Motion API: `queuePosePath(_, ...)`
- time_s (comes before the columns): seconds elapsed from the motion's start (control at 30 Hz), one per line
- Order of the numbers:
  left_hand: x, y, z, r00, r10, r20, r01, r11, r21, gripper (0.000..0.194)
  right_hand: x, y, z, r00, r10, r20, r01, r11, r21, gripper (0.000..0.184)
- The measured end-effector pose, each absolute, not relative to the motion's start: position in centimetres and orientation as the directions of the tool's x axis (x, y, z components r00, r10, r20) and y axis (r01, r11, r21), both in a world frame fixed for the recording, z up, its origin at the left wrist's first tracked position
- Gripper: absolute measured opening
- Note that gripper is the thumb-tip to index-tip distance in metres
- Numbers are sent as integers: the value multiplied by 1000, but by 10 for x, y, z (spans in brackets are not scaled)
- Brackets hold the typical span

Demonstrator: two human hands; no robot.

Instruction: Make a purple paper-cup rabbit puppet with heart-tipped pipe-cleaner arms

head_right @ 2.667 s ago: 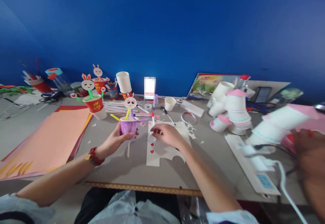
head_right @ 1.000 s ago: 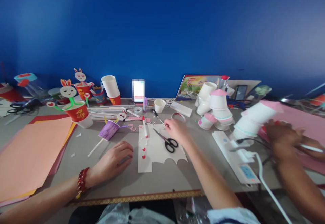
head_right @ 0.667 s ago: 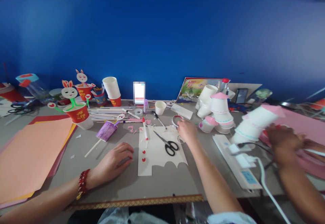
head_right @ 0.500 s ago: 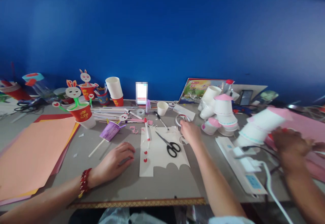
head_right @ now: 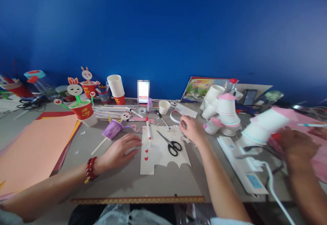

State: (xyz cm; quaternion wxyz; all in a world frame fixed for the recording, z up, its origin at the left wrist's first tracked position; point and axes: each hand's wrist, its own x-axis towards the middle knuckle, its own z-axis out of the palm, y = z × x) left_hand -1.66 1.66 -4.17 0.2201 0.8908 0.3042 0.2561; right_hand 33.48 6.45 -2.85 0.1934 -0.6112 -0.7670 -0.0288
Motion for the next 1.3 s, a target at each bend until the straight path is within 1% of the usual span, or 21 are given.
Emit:
queuePosePath(0.1, 8, 40, -33, 650, 637, 415, 422, -756, 500, 36, 325, 62, -25, -283, 907, 312, 861, 384, -335, 5)
queuePosePath(0.2, 40, 67, -28, 626, 585, 516, 351, -802, 484, 43, 312, 61, -26, -331, 893, 305, 786, 440, -434, 6)
queuePosePath(0.23, 49, 75, -27, 620, 570, 539, 329, -813, 481, 41, 309, 60, -26, -337, 888, 312, 763, 452, -462, 6)
queuePosePath(0.3, 63, 88, -28, 645, 538, 542, 278, -827, 489, 29, 307, 58, -28, -348, 875, 337, 720, 479, -501, 6)
queuePosePath(0.4, 73, 96, -32, 660, 565, 494, 276, -795, 540, 19, 311, 56, -32, -359, 851, 384, 656, 523, -544, 7)
queuePosePath(0.47, 76, 97, -34, 658, 587, 471, 287, -774, 564, 16, 312, 56, -36, -349, 834, 426, 597, 549, -585, 12)
queuePosePath(0.53, 79, 96, -36, 637, 613, 467, 306, -758, 576, 14, 310, 57, -42, -257, 841, 477, 548, 533, -644, 23)
queuePosePath(0.6, 84, 95, -38, 587, 656, 473, 349, -733, 584, 12, 303, 58, -51, -62, 863, 501, 522, 456, -721, 28)
queuePosePath(0.63, 88, 96, -40, 555, 681, 478, 373, -717, 588, 12, 298, 59, -56, 45, 869, 493, 506, 406, -761, 23)
queuePosePath(0.67, 91, 96, -41, 524, 702, 483, 395, -702, 593, 12, 294, 60, -61, 116, 875, 470, 475, 367, -800, 17)
queuePosePath(0.7, 95, 97, -43, 498, 717, 487, 411, -690, 596, 11, 289, 60, -66, 149, 884, 443, 432, 345, -833, 13)
queuePosePath(0.77, 100, 99, -46, 469, 733, 493, 429, -677, 598, 11, 282, 61, -75, 155, 906, 395, 347, 324, -880, 16)
queuePosePath(1.07, 109, 101, -53, 474, 702, 531, 396, -709, 584, 11, 273, 60, -86, 220, 917, 334, 172, 300, -938, 26)
queuePosePath(1.3, 114, 99, -60, 494, 666, 559, 364, -742, 562, 11, 275, 61, -90, 252, 918, 305, 150, 274, -950, 25)
